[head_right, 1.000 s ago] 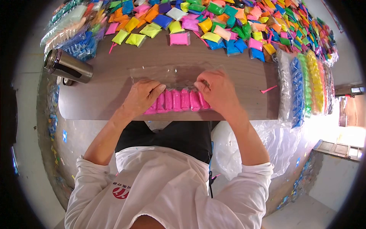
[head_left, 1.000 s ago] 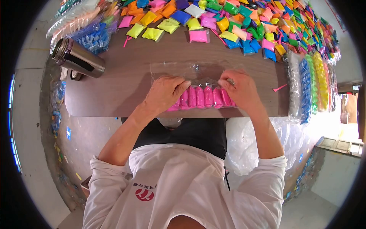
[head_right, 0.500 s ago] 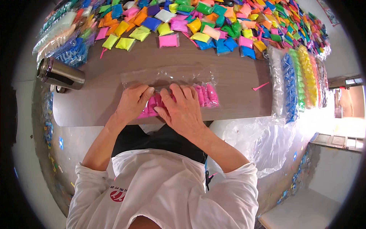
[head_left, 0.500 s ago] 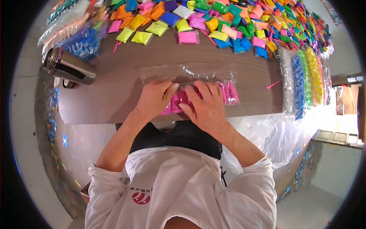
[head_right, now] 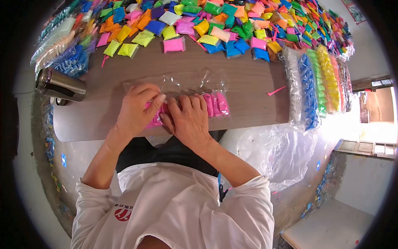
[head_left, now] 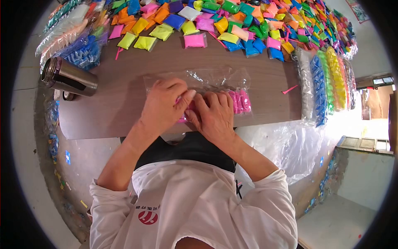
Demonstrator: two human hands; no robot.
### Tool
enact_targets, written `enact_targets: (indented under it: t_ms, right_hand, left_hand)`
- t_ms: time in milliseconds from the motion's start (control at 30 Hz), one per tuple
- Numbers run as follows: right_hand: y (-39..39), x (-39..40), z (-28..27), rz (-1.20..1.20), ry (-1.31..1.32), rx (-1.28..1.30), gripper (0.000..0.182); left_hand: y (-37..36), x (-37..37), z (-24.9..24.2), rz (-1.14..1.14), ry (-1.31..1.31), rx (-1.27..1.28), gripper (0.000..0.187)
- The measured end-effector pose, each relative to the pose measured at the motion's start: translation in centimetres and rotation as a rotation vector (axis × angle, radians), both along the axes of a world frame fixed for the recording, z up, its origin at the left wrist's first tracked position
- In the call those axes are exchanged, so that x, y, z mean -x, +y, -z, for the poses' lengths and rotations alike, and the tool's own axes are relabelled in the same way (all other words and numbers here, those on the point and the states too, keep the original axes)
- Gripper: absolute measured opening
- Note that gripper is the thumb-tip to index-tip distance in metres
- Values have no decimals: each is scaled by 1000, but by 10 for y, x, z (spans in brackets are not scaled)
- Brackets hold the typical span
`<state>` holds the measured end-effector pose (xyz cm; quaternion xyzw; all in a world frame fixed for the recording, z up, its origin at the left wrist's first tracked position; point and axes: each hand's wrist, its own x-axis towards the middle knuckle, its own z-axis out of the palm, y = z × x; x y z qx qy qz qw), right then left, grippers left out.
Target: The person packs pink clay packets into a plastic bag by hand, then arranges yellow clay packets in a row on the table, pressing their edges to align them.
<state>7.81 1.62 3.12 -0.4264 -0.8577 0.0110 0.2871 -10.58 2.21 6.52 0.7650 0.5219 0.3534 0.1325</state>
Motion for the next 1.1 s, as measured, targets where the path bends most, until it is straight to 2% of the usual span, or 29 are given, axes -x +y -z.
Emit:
enact_targets:
  t_ms: [67,167,267,367,433,533,633,767,833,1033,1100]
  right_hand:
    - [2,-1,-1,-21,5,37,40]
    - [4,-3,-4,-36,-35,101,35]
    - [12,-18,-10,-116,88,97,29]
    - [22,-47,-25,5,110,-58,23]
    - [32,-69,-32,129,108,-20,21]
    - [45,-101,-23,140,252,432,25]
    - [55,-118,-26,107,217,693,33]
    - [65,-125,-18,-37,241,465,37]
    - [64,-113,-31,-69,282,402,35]
    - [87,-122,-25,-246,149,801,26]
    - [94,-125,-22,-292,147,833,23]
  left_hand:
    - [-5,-8,8,61,17,3,16]
    - [-12,-14,27,-27,25,-17,17]
    - [-18,-14,33,-84,20,-32,16]
    - [-19,-14,33,-86,8,-39,14]
    - [-19,-15,35,-95,15,-46,14]
    - [-17,-16,39,-98,24,-61,14]
    - [-16,-17,41,-96,15,-84,15]
    - [-17,-17,41,-103,6,-65,17]
    - [-17,-16,40,-105,4,-55,14]
    - [-17,-18,41,-103,3,-78,18]
    - [-16,-18,41,-103,0,-79,17]
